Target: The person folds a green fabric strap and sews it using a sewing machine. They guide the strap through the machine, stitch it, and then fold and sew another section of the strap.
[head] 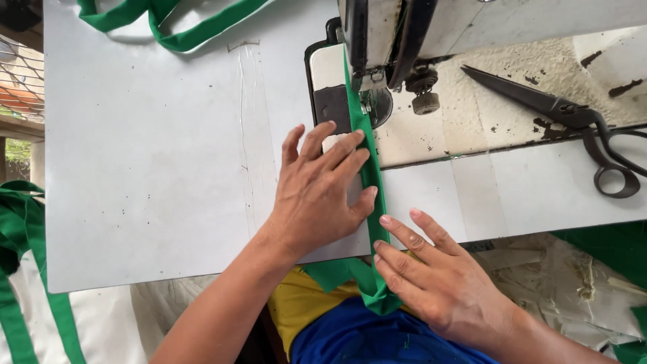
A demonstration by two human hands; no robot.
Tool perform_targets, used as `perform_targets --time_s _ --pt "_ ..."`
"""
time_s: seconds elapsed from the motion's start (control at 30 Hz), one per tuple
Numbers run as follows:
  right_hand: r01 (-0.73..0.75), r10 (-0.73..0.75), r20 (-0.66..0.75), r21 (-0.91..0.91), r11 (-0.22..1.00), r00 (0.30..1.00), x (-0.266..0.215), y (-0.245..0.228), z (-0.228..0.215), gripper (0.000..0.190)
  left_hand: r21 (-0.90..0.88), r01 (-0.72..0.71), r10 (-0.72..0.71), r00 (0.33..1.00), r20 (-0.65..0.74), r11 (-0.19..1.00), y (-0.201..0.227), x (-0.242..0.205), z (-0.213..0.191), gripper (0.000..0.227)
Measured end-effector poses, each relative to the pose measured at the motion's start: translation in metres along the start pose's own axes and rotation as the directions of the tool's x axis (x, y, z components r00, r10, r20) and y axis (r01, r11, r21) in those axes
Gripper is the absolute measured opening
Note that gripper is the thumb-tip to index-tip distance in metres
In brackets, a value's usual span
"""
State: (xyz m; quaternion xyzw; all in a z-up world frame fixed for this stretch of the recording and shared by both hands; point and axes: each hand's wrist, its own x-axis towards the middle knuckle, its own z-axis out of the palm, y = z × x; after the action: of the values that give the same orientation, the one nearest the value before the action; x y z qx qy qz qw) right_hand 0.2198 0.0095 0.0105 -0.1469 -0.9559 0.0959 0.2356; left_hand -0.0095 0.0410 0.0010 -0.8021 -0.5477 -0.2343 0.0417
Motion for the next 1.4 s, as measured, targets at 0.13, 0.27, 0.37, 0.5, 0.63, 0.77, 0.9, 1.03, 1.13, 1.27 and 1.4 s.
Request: perform_targets --time_s 0.13,0.27,0.37,0.5,0.63,0.77,0.9,1.03,1.13,1.27,1.4 --pt "-0.045 0.049 -0.068 0.059 0.997 0.996 -0.010 -0.001 0.010 0.026 -0.089 0.009 -0.011 1.000 -0.026 0.996 0.015 -0.013 -0.005 0.032" --pt "-0.039 0.047 -0.062 0.123 0.992 0.997 -0.023 0.001 0.022 0.028 -0.059 0.022 -0.021 1.000 0.003 0.998 0.019 -0.026 -0.006 0.038" --pt "-0.040 0.053 -0.087 0.142 0.989 0.995 -0.028 0.002 0.028 0.028 -0.072 0.015 -0.016 1.000 -0.012 0.997 0.023 -0.030 -0.008 0.040" --pt "-0.055 0.080 -0.172 0.149 0.987 0.982 -0.028 -0.004 0.031 0.028 -0.112 -0.014 0.007 0.998 -0.062 0.994 0.029 -0.035 -0.010 0.034" --pt "-0.038 0.058 -0.159 0.124 0.992 0.986 -0.023 -0.006 0.029 0.027 -0.097 -0.028 0.023 0.998 -0.054 0.995 0.030 -0.037 -0.015 0.024" --pt "-0.050 0.064 -0.112 0.119 0.992 0.992 -0.013 0.001 0.023 0.027 -0.093 -0.038 0.036 0.999 -0.023 0.995 0.022 -0.031 -0.017 0.023" --pt "-0.068 0.080 -0.095 0.122 0.990 0.992 0.001 0.015 0.024 0.028 -0.069 -0.061 0.060 0.998 -0.017 0.996 0.008 -0.019 -0.010 0.025" --pt "-0.074 0.086 -0.092 0.127 0.989 0.992 0.014 0.030 0.027 0.027 -0.066 -0.060 0.062 0.998 0.022 0.996 -0.008 -0.007 -0.005 0.026" --pt "-0.076 0.085 -0.074 0.112 0.991 0.994 0.023 0.042 0.029 0.029 -0.041 -0.071 0.071 0.997 -0.008 0.997 -0.020 0.003 0.002 0.026" --pt "-0.084 0.094 -0.088 0.114 0.990 0.992 0.036 0.061 0.030 0.024 -0.022 -0.058 0.058 0.998 -0.008 0.998 -0.035 0.017 0.011 0.029" --pt "-0.095 0.104 -0.140 0.075 0.993 0.985 0.051 0.080 0.033 0.019 0.033 -0.021 0.021 1.000 0.009 0.999 -0.052 0.029 0.021 0.036"
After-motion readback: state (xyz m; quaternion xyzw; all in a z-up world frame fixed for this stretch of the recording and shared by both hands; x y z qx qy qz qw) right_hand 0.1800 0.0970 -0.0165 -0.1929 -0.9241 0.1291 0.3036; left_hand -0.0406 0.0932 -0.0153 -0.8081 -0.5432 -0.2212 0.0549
